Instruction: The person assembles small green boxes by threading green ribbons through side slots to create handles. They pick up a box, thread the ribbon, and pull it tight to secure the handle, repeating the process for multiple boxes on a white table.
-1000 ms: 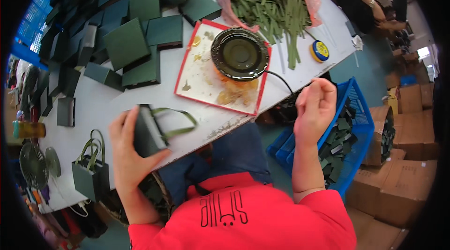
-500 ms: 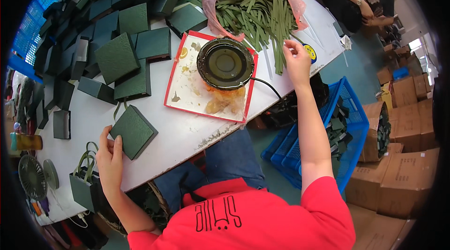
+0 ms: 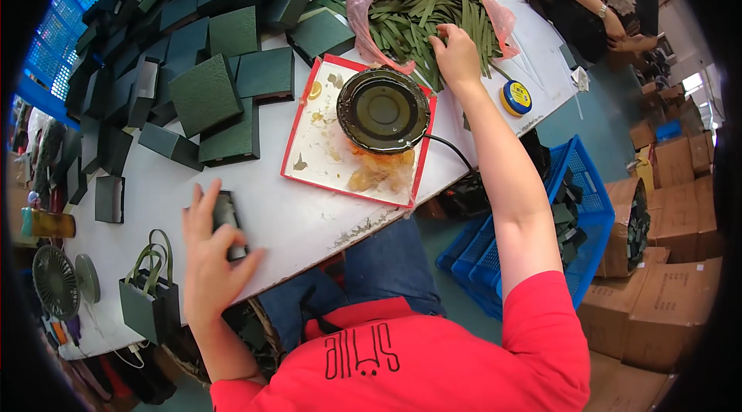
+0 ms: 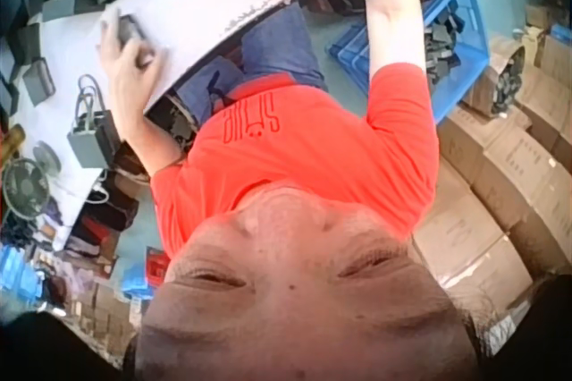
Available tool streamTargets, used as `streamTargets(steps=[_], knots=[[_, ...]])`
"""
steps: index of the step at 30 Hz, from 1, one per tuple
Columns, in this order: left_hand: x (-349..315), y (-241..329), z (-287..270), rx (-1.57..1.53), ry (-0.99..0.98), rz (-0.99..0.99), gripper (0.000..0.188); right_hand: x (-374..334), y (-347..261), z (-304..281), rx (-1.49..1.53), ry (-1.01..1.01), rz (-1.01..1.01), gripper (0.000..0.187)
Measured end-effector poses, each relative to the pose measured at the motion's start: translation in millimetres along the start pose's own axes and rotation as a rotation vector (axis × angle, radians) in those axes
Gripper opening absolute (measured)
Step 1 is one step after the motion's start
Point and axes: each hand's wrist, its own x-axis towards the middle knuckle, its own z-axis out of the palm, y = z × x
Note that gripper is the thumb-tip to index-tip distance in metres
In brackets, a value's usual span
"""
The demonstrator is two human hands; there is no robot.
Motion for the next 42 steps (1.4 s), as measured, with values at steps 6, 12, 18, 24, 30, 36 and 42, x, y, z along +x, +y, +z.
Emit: streamTargets(steps=[6, 12, 18, 24, 30, 36, 42], knots=[[3, 4, -5, 0.066, -0.177, -0.039, 0.064, 5, 18, -1, -0.064, 0.009, -0.044, 0.02], [4, 4, -15, 0.089, -0.232, -0.045, 0.091, -23, -21, -65, 0.11, 0.112, -0.098, 0.02], [2, -2, -22, 0.075, -0.264, -0.025, 0.099, -103, -87, -176, 0.688, 0.01, 0.123, 0.016], [10, 13, -4, 0.035, -0.195, 0.005, 0.1, -184, -122, -180, 0.947, -0.366, 0.514, 0.015], [12, 21, 2, 0.022, -0.2, 0.036, 0.099, -202, -127, -126, 1.201, -0.388, 0.639, 0.016], [9, 19, 4, 0.012, -0.188, 0.034, 0.098, -196, -124, -105, 1.259, -0.422, 0.762, 0.02], [8, 16, 7, 0.007, -0.18, 0.041, 0.1, -197, -129, -97, 1.203, -0.388, 0.752, 0.022]])
